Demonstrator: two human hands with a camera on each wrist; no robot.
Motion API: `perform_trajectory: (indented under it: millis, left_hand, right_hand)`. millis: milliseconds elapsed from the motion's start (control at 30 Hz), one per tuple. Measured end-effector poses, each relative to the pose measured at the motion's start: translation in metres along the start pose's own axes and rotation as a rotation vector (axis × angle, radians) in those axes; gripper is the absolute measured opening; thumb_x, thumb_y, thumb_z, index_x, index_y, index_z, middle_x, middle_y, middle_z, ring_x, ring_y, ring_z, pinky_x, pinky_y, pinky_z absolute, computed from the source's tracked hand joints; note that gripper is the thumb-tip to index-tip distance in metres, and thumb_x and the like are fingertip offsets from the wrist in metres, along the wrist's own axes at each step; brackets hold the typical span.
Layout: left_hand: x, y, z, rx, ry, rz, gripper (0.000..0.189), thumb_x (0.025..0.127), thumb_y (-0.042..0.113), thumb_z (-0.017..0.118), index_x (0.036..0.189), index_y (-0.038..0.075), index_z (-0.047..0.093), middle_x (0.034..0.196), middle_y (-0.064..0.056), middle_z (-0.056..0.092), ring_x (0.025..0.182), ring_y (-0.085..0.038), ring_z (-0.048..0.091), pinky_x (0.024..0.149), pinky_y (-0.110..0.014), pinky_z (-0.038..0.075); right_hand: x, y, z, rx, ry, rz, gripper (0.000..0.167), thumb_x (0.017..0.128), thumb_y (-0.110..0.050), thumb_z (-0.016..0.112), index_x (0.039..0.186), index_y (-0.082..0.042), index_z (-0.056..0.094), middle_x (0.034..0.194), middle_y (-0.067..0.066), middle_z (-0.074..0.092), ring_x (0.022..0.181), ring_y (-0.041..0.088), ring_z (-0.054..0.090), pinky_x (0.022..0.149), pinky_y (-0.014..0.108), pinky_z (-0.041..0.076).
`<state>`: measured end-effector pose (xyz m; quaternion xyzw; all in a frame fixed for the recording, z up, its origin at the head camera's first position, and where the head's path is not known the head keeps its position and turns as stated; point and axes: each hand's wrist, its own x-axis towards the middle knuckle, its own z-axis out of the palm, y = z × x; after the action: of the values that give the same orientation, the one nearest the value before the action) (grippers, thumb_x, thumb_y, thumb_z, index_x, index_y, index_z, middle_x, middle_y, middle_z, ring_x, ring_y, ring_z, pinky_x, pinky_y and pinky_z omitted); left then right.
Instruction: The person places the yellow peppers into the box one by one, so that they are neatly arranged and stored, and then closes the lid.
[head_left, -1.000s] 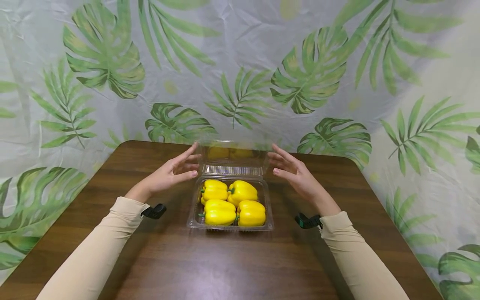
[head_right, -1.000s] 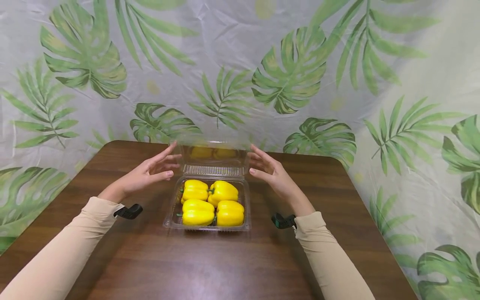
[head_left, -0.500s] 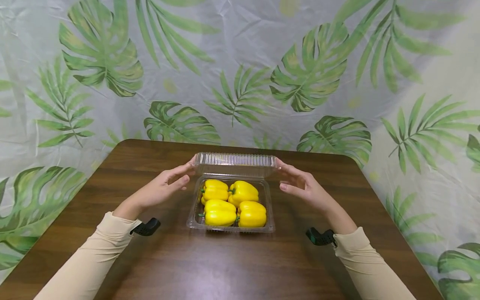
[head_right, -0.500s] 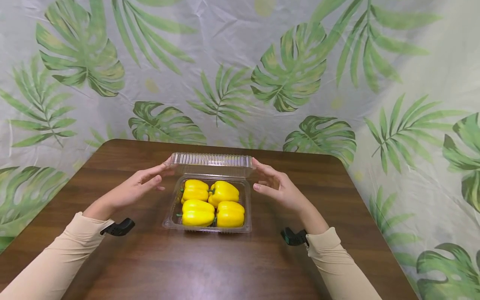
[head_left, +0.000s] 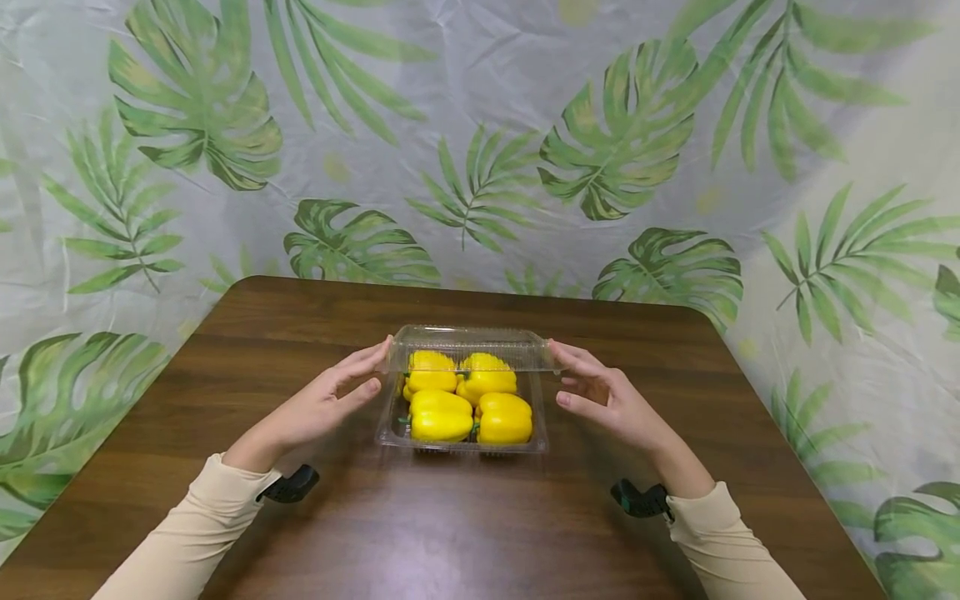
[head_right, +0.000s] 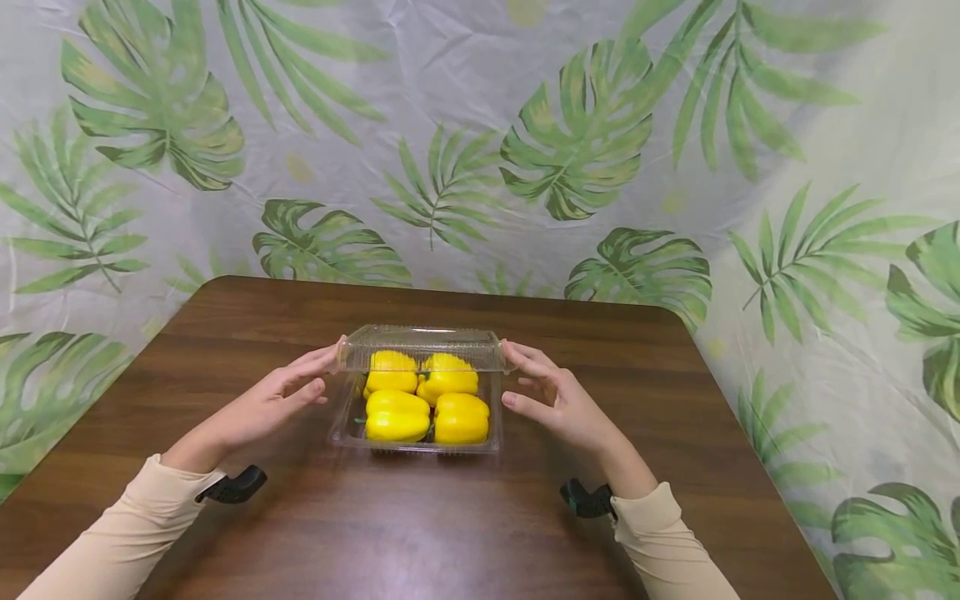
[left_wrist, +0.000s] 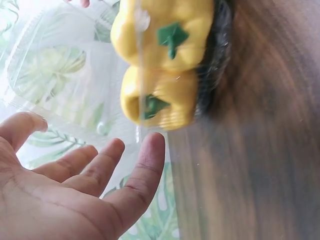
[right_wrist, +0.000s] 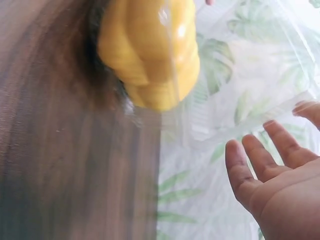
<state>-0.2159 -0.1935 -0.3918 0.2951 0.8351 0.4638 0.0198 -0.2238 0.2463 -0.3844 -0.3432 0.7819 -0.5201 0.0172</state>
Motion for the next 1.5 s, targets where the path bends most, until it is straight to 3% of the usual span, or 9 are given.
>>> perform_trajectory:
  millis: [200,433,667,833,967,1033,1133,1267,1500]
  left_hand:
    - [-0.003,-0.007,0.01,-0.013,0.014,-0.008,0.06,0.111,0.018,0.059,0.165,0.002,0.038,0.178,-0.018,0.027,0.162,-0.048,0.024,0.124,-0.073,0.023]
    - [-0.007,-0.019,0.021,-0.027,0.004,-0.03,0.064,0.111,0.019,0.06,0.168,0.004,0.033,0.178,-0.018,0.026,0.149,-0.045,0.051,0.121,-0.062,0.038]
    - [-0.011,-0.031,0.029,-0.063,-0.007,-0.029,0.067,0.111,0.018,0.06,0.169,0.007,0.029,0.176,-0.02,0.029,0.145,-0.045,0.054,0.117,-0.069,0.039]
    - [-0.015,-0.04,0.033,-0.076,-0.011,-0.061,0.067,0.112,0.021,0.06,0.171,0.015,0.029,0.172,-0.022,0.036,0.144,-0.044,0.056,0.113,-0.049,0.051]
    - [-0.017,-0.043,0.035,-0.141,0.003,-0.072,0.067,0.111,0.019,0.062,0.171,0.017,0.031,0.164,-0.026,0.046,0.138,-0.047,0.06,0.1,-0.031,0.058]
    - [-0.016,-0.043,0.036,-0.18,0.004,-0.079,0.067,0.11,0.017,0.062,0.17,0.016,0.032,0.158,-0.028,0.05,0.135,-0.046,0.062,0.095,-0.031,0.061]
    - [-0.013,-0.042,0.036,-0.221,0.004,-0.089,0.064,0.11,0.016,0.062,0.168,0.014,0.035,0.148,-0.028,0.056,0.127,-0.037,0.067,0.089,-0.035,0.063]
    - [-0.008,-0.044,0.035,-0.239,0.006,-0.104,0.06,0.109,0.015,0.064,0.163,0.01,0.039,0.129,-0.025,0.064,0.106,-0.027,0.072,0.083,-0.036,0.064]
    - [0.001,-0.042,0.034,-0.242,-0.029,-0.154,0.072,0.109,0.012,0.064,0.171,0.013,0.027,0.105,-0.025,0.073,0.084,-0.031,0.072,0.071,-0.035,0.061]
  right_hand:
    - [-0.007,0.008,0.007,-0.043,0.005,0.026,0.066,0.104,-0.004,0.066,0.165,-0.004,0.04,0.173,0.022,0.035,0.15,-0.008,0.039,0.115,0.02,0.045]
    - [-0.012,0.017,0.011,-0.085,0.029,0.059,0.058,0.105,-0.007,0.066,0.16,-0.006,0.049,0.17,0.018,0.043,0.147,-0.006,0.044,0.114,0.029,0.05]
    - [-0.015,0.026,0.014,-0.055,0.029,0.097,0.053,0.105,-0.008,0.067,0.157,-0.006,0.055,0.168,0.017,0.046,0.145,-0.006,0.047,0.114,0.035,0.051]
    - [-0.016,0.033,0.016,-0.075,0.036,0.121,0.05,0.104,-0.01,0.069,0.153,-0.007,0.06,0.164,0.015,0.052,0.143,-0.005,0.05,0.114,0.046,0.051]
    - [-0.017,0.039,0.017,-0.087,0.045,0.137,0.047,0.104,-0.01,0.071,0.15,-0.008,0.063,0.158,0.015,0.057,0.143,0.006,0.054,0.113,0.057,0.05]
    - [-0.017,0.042,0.018,-0.085,0.053,0.148,0.045,0.104,-0.009,0.071,0.148,-0.008,0.063,0.154,0.016,0.06,0.141,0.013,0.057,0.112,0.056,0.051]
    - [-0.015,0.045,0.019,-0.073,0.058,0.174,0.041,0.104,-0.01,0.07,0.144,-0.008,0.062,0.146,0.017,0.064,0.131,0.019,0.063,0.108,0.041,0.055]
    - [-0.01,0.048,0.023,-0.023,0.032,0.214,0.04,0.104,-0.011,0.07,0.141,-0.005,0.056,0.125,0.019,0.068,0.108,0.018,0.068,0.092,0.026,0.057]
    - [-0.005,0.052,0.025,0.06,-0.043,0.229,0.062,0.108,-0.009,0.064,0.161,-0.005,0.034,0.104,0.031,0.07,0.086,0.036,0.069,0.079,0.033,0.06]
